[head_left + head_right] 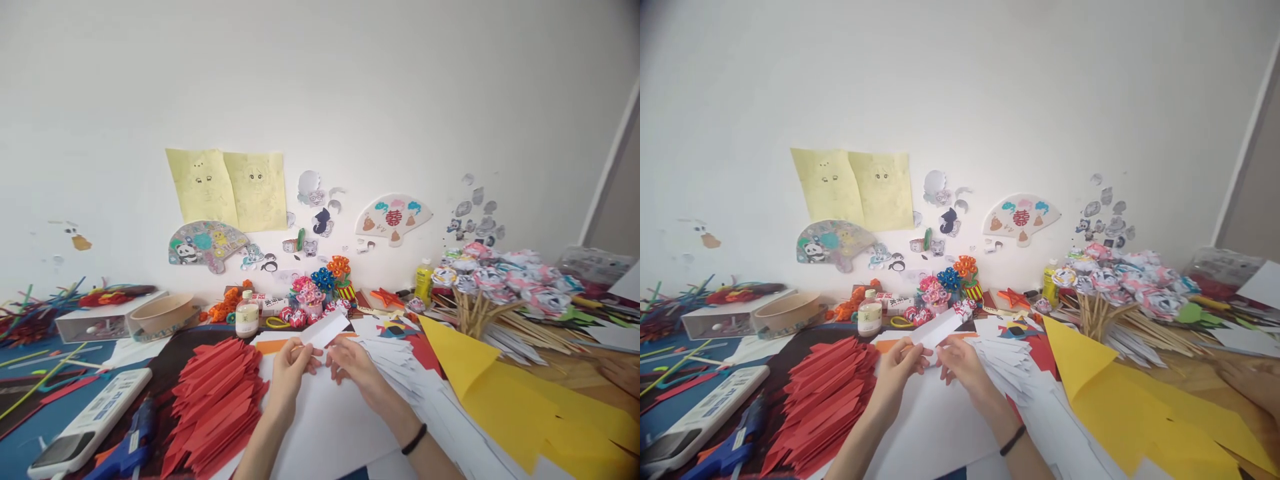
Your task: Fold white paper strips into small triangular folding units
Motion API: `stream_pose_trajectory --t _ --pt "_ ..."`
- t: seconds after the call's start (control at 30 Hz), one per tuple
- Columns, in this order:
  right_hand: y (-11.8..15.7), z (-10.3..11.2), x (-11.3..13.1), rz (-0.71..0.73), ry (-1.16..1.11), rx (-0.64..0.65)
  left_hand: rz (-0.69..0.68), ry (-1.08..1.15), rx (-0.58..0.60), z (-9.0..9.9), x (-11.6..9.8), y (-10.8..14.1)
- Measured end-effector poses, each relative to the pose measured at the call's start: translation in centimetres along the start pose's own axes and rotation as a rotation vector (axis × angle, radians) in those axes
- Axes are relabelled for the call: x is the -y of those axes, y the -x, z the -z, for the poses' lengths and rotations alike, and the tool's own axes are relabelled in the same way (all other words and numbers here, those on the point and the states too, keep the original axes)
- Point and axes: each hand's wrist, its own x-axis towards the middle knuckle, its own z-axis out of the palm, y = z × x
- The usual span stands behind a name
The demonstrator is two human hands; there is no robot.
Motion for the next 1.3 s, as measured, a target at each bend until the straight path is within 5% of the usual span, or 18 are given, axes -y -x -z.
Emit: stream_pose_trajectory --t 0.27,0.63,1.03,1.3 --pt "-0.2 0.4 -0.2 0.071 0.136 -0.079 -0.064 -0.274 0.025 -0.1 0.9 -0.1" --pt "-0.2 0.6 0.0 0.138 0.158 -0.086 -0.035 -0.321 0.147 -0.3 1.3 0.3" --pt "-0.3 1.4 0.4 0.072 0.224 -0.124 -0.805 -1.379 0.305 1.7 -0.8 0.7" --pt "0.0 1.0 0.8 0.111 0.237 -0.038 -0.852 -1.316 0.272 2.0 -0.7 0.7"
